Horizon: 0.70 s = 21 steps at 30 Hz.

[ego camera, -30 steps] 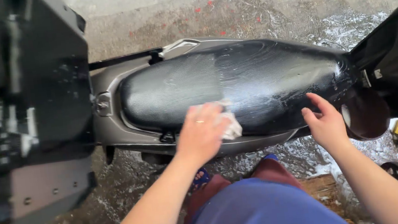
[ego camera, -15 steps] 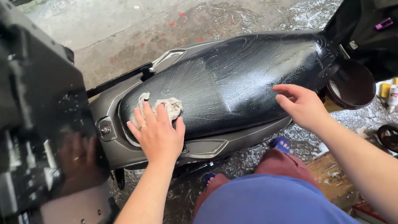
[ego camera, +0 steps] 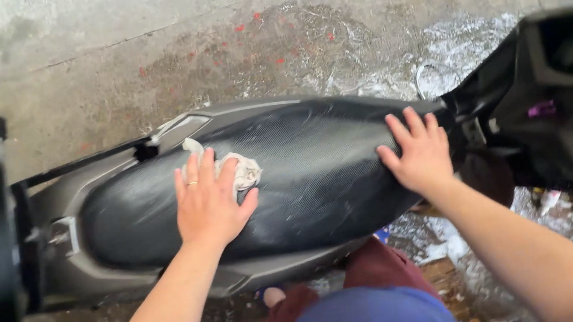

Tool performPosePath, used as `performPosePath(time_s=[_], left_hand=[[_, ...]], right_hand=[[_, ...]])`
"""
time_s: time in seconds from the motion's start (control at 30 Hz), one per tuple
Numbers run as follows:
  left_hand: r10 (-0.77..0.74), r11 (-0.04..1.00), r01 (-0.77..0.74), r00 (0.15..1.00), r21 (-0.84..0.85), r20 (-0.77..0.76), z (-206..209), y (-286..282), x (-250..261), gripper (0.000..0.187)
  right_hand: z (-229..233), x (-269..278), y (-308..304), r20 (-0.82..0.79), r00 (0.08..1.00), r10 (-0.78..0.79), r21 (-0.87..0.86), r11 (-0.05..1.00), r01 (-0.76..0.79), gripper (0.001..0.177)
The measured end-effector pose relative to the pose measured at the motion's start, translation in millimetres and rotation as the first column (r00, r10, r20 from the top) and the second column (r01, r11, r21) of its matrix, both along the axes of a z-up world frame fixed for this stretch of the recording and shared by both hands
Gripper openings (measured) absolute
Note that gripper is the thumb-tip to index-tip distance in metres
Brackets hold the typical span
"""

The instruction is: The person washes a motorcycle using a soapy cloth and a bucket of water. They scrub the seat, handlebars, and front fairing, repeatedly dipping the cloth into the bucket to reapply soap. The person moves around the motorcycle to clean different sections.

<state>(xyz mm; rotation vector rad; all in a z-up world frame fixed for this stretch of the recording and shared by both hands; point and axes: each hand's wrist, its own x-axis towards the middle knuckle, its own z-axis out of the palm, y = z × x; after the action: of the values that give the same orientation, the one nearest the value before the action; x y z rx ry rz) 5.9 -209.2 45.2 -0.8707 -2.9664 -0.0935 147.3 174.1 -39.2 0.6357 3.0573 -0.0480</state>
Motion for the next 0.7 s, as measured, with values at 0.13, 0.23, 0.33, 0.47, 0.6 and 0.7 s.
performPosePath(time_s=[0.13, 0.23, 0.33, 0.47, 0.6, 0.7], left_hand=[[0.061, 0.995, -0.058, 0.997, -0.075, 0.041, -1, 48, -19, 0.063], [0.030, 0.988, -0.027, 0.999, -0.155, 0.019, -17, 75, -30, 0.064], [-0.026, 0.983, 0.045, 0.994, -0.179, 0.105, -25, 122, -44, 0.067], [-0.081, 0.994, 0.085, 0.994, -0.062, 0.072, -70, 188, -58, 0.063], [-0.190, 0.981, 0.191, 0.945, 0.023, 0.268, -79, 276, -55, 0.050], [-0.268, 0.960, 0.280, 0.882, 0.024, 0.388, -95, 347, -52, 0.044]], right_hand=[[-28, -16, 31, -0.094, 0.982, 0.165, 0.003, 0.986, -0.165, 0.066], [-36, -12, 37, -0.199, 0.957, 0.211, -0.026, 0.975, -0.221, 0.054], [-43, -10, 40, -0.290, 0.933, 0.213, -0.096, 0.964, -0.250, 0.054], [-58, -10, 47, -0.379, 0.903, 0.203, -0.137, 0.953, -0.272, 0.066], [-53, -3, 49, -0.496, 0.842, 0.212, -0.178, 0.924, -0.338, 0.088], [-52, -13, 55, -0.542, 0.812, 0.215, -0.167, 0.920, -0.355, 0.096]])
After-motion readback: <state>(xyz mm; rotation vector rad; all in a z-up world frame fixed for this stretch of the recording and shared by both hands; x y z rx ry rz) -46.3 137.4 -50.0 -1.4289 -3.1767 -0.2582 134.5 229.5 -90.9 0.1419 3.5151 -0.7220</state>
